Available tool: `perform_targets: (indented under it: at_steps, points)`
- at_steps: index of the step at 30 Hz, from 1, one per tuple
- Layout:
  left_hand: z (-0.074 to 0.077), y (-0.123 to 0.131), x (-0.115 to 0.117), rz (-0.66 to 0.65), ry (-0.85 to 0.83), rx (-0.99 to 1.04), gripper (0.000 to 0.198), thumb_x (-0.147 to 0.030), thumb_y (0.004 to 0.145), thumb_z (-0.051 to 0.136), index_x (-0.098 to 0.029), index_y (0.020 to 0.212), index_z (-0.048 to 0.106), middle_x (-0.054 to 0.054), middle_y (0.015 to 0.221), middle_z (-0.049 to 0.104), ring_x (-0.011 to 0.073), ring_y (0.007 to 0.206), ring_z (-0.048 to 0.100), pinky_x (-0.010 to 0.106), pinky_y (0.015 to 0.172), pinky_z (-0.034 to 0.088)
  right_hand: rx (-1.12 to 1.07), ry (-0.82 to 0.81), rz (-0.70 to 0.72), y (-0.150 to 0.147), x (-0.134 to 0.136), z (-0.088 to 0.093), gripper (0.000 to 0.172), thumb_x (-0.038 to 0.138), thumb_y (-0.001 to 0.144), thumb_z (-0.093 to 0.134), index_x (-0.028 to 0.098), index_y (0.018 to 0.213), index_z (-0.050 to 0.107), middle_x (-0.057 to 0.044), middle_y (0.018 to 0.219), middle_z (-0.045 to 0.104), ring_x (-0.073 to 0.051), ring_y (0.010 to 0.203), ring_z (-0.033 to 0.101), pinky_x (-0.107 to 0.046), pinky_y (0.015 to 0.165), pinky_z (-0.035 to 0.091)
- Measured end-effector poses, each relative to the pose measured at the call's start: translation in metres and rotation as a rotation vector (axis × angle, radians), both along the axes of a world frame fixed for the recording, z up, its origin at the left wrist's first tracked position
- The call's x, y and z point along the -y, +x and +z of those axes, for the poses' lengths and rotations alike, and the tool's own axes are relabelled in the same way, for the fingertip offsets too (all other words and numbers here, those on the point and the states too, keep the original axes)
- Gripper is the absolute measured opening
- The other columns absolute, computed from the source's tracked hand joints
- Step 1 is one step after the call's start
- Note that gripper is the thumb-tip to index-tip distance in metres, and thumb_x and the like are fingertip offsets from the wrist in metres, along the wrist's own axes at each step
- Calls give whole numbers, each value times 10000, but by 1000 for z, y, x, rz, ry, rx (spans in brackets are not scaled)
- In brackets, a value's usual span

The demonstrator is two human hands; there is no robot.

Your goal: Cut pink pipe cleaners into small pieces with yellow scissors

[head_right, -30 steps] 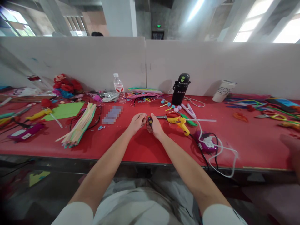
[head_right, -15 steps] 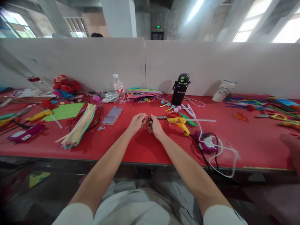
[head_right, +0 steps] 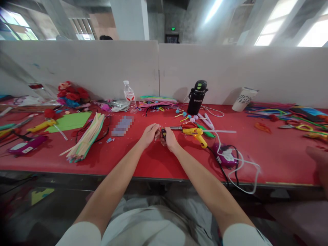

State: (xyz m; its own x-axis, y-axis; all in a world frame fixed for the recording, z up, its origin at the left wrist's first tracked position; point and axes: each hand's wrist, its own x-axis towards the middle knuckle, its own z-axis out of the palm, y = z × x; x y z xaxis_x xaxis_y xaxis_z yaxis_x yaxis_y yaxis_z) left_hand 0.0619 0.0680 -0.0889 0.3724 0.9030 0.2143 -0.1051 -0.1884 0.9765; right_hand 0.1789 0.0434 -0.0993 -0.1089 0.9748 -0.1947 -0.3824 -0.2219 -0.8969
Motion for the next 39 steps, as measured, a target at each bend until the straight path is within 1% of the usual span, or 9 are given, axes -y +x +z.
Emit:
perform_targets:
  at_steps: [5, 13, 21, 24, 27, 30, 32, 36, 39]
  points:
    - [0, 0, 0, -9, 0, 1, 303, -408, 886, 409, -189, 676, 415, -76, 422, 368, 72, 381, 358, 207, 419, 298, -17, 3, 8, 1, 0, -2, 422, 475, 874, 318, 198, 570, 410, 45, 364, 330, -64, 288, 204, -182, 307, 158]
    - [-2, 1, -2, -6, -6, -10, 315, -422, 883, 400, -189, 671, 415, -73, 422, 395, 63, 373, 357, 203, 427, 299, -54, 1, 37, 2, -5, -8, 525, 648, 848, 344, 199, 586, 411, 52, 369, 314, -60, 299, 203, -183, 300, 172]
    - [-2, 1, -1, -2, 2, -40, 319, -422, 886, 385, -190, 668, 410, -69, 432, 394, 64, 378, 360, 204, 436, 302, -57, -3, 27, 2, -6, -8, 551, 664, 841, 356, 189, 569, 424, 47, 376, 321, -53, 301, 217, -177, 308, 168]
    - [-2, 0, -1, -2, 2, -50, 307, -424, 887, 382, -193, 687, 411, -72, 444, 376, 68, 377, 340, 208, 423, 280, -36, -16, 5, 3, -6, -7, 554, 665, 839, 359, 186, 569, 431, 45, 381, 329, -52, 304, 228, -176, 312, 169]
    - [0, -6, -1, 75, 21, -127, 302, -432, 878, 398, -188, 703, 437, -66, 484, 377, 68, 404, 334, 207, 440, 271, -28, -23, -13, 4, -5, -4, 541, 652, 848, 348, 189, 581, 432, 49, 382, 322, -56, 306, 231, -176, 312, 166]
    - [3, -24, 3, 231, 210, -337, 326, -437, 860, 440, -172, 678, 494, -22, 568, 479, 89, 520, 424, 216, 519, 312, -22, -24, -27, 6, -4, -1, 518, 632, 857, 341, 196, 589, 423, 53, 378, 319, -60, 306, 230, -178, 313, 164]
    - [3, -46, 10, 277, 341, -524, 331, -430, 859, 449, -166, 681, 540, 4, 623, 545, 109, 587, 469, 227, 563, 328, -18, -27, -21, 7, -5, 0, 510, 628, 858, 339, 200, 590, 413, 56, 376, 318, -61, 302, 222, -180, 313, 160]
    - [0, -110, 31, 385, 370, -766, 332, -430, 857, 446, -169, 744, 618, 19, 645, 603, 129, 596, 517, 235, 574, 341, -18, -18, 3, 7, -5, 1, 497, 621, 854, 354, 202, 594, 414, 61, 378, 319, -58, 299, 217, -181, 318, 163]
    - [-2, -165, 47, 523, 339, -915, 336, -448, 833, 469, -178, 821, 667, 37, 682, 653, 159, 636, 571, 240, 592, 363, -13, -2, 11, 5, -4, 1, 499, 617, 853, 364, 198, 588, 422, 58, 380, 328, -57, 302, 233, -179, 325, 169]
